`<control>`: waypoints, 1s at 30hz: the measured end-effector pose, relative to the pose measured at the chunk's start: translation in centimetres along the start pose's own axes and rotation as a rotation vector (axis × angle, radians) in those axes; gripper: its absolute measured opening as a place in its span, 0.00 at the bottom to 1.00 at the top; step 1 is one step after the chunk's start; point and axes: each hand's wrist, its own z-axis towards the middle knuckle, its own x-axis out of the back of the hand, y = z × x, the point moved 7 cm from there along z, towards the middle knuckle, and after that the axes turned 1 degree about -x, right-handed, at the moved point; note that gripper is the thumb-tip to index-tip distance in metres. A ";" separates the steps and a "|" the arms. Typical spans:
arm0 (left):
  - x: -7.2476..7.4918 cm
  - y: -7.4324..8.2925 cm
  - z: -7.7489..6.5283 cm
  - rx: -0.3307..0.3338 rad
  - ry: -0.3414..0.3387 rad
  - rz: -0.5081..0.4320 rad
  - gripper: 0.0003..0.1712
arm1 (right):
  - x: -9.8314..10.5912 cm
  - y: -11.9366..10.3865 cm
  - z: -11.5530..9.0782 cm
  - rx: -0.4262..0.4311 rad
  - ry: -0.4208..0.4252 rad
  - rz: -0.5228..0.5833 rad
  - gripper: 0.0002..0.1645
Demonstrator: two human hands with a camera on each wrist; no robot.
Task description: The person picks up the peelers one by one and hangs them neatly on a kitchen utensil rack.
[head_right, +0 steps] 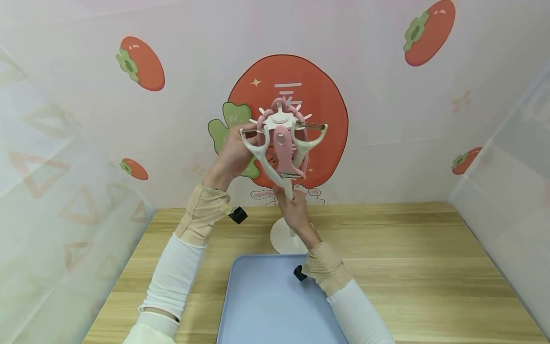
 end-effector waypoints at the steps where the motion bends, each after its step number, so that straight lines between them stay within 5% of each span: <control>1: 0.0 -0.1 -0.1 0.005 -0.004 -0.001 0.20 | 0.0 0.0 0.0 -0.001 0.002 0.003 0.33; 18: -0.4 -0.7 -0.5 0.047 -0.082 -0.118 0.22 | -0.1 0.2 0.2 0.008 0.012 0.031 0.34; 30: 0.2 -1.1 -0.6 0.041 -0.078 -0.077 0.19 | -0.2 0.2 0.2 0.012 0.008 0.030 0.35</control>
